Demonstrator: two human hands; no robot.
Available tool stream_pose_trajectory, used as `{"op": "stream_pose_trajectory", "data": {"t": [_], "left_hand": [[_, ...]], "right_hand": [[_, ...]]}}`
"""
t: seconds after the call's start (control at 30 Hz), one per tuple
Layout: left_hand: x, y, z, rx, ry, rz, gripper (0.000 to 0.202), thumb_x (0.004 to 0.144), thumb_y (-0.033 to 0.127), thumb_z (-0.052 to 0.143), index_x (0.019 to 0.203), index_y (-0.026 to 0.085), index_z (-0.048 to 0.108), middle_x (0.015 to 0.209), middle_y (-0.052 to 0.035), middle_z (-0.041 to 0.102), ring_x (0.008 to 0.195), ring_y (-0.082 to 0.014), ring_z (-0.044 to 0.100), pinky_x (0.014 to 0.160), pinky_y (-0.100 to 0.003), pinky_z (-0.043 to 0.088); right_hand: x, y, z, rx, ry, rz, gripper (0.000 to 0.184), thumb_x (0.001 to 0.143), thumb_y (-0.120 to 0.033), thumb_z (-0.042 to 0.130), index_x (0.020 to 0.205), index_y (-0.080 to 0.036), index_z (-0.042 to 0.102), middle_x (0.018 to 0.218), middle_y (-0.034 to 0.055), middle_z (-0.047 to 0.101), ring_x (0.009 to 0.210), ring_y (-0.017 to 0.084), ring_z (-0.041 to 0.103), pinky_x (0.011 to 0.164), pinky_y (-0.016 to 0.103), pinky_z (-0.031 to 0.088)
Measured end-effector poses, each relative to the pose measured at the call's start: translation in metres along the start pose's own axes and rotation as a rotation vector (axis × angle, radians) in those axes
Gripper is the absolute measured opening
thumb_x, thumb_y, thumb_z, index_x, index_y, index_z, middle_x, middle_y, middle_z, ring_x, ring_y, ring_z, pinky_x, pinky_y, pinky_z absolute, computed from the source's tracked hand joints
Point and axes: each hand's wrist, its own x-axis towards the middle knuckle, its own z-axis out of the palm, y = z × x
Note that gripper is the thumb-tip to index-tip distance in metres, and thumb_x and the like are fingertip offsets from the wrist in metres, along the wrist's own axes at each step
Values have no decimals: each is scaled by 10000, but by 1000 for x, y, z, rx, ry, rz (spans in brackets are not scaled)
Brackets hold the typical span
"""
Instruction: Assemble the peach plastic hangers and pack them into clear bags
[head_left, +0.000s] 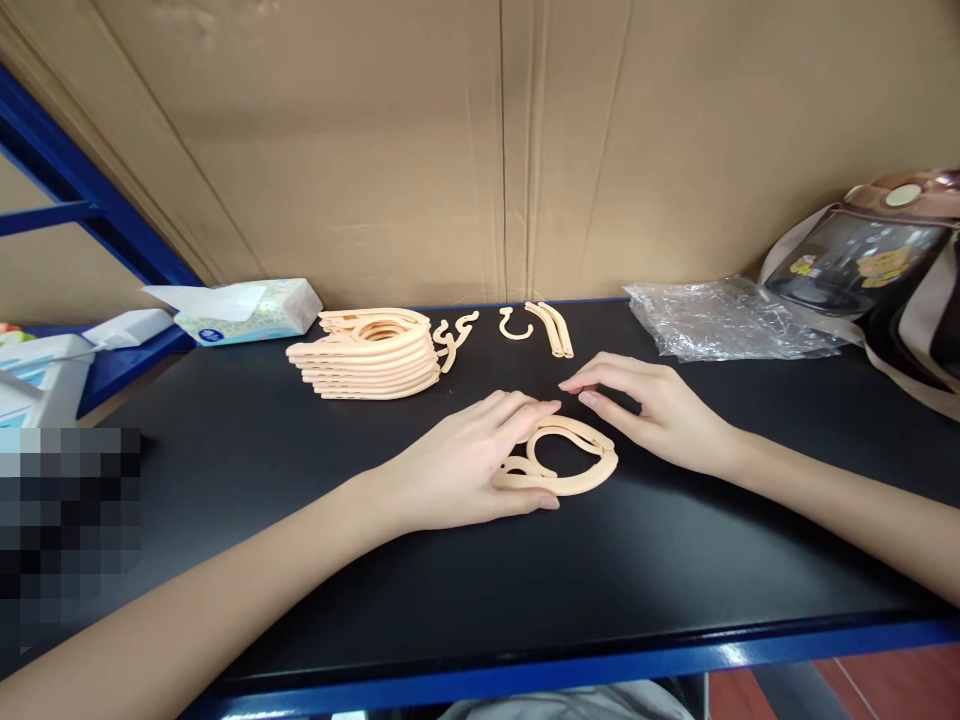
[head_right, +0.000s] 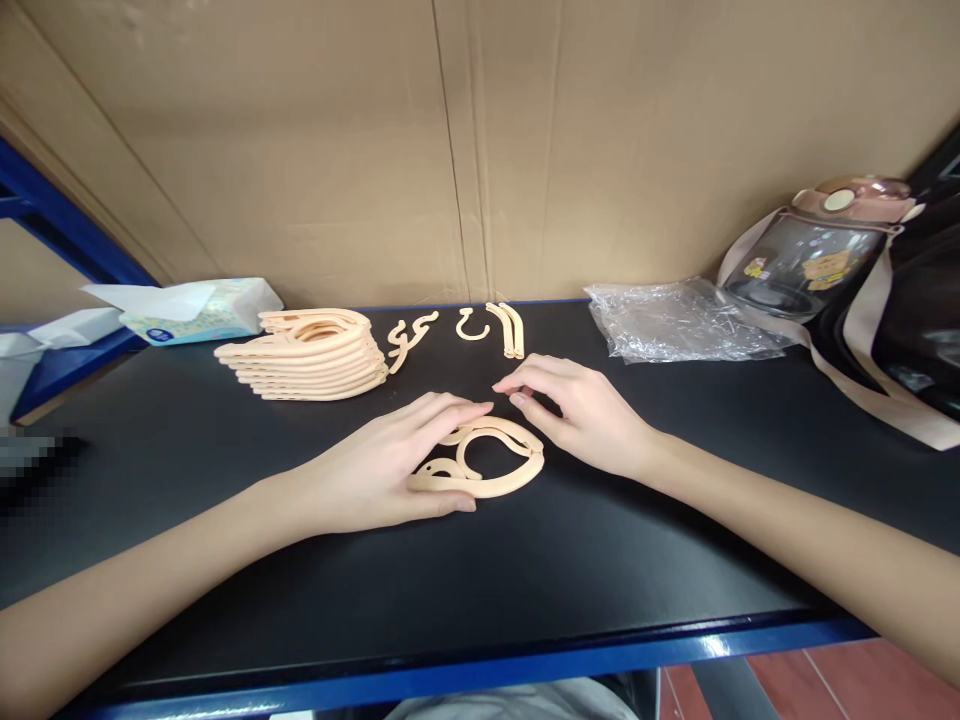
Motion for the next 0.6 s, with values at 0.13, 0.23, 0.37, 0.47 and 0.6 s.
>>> {"op": "stream_pose_trajectory", "data": {"t": [0.13, 0.23, 0.37, 0.47, 0.6], "left_hand": [[0, 3, -2, 51, 12, -31, 722, 812, 511, 688, 1395, 191, 408, 1246, -100, 556, 1118, -271, 556, 965, -405, 467], [0, 3, -3, 82, 22, -41, 777, 785, 587, 681, 1392, 179, 420, 1237, -109, 564, 1116, -286, 551, 970, -422, 456], [0, 2, -1, 69, 30, -44, 856, 752, 646, 684, 1411, 179, 400, 1295, -116, 551, 1147, -288, 540, 988, -421, 445], [0, 2, 1, 39, 21, -29, 796, 788, 599, 679, 1409, 185, 403, 1316, -114, 549, 1162, -276, 543, 991, -404, 445], [-1, 4, 0, 15, 17, -25, 646, 852, 516, 650, 1383, 220, 432, 1307, -90, 569, 1151, -256, 561, 977, -388, 462]], "right_hand": [[0, 1, 0, -33, -21, 0, 206, 979, -249, 461, 1082, -220, 637, 1039, 36, 669, 950, 174, 617, 842, 323, 476], [0, 0, 0, -48, -27, 3, 197, 977, -244, 468, 1071, -221, 640, 1030, 28, 678, 930, 170, 616, 837, 327, 468], [0, 0, 0, -62, -35, -1, 190, 977, -237, 469, 1063, -220, 638, 1016, 24, 687, 914, 167, 619, 836, 330, 458], [1, 0, 0, -75, -39, -10, 192, 978, -238, 470, 1064, -220, 639, 1001, 22, 692, 905, 166, 625, 831, 327, 454], [1, 1, 1, -87, -39, -2, 196, 978, -253, 471, 1068, -221, 642, 996, 22, 692, 905, 165, 632, 836, 326, 456]]}}
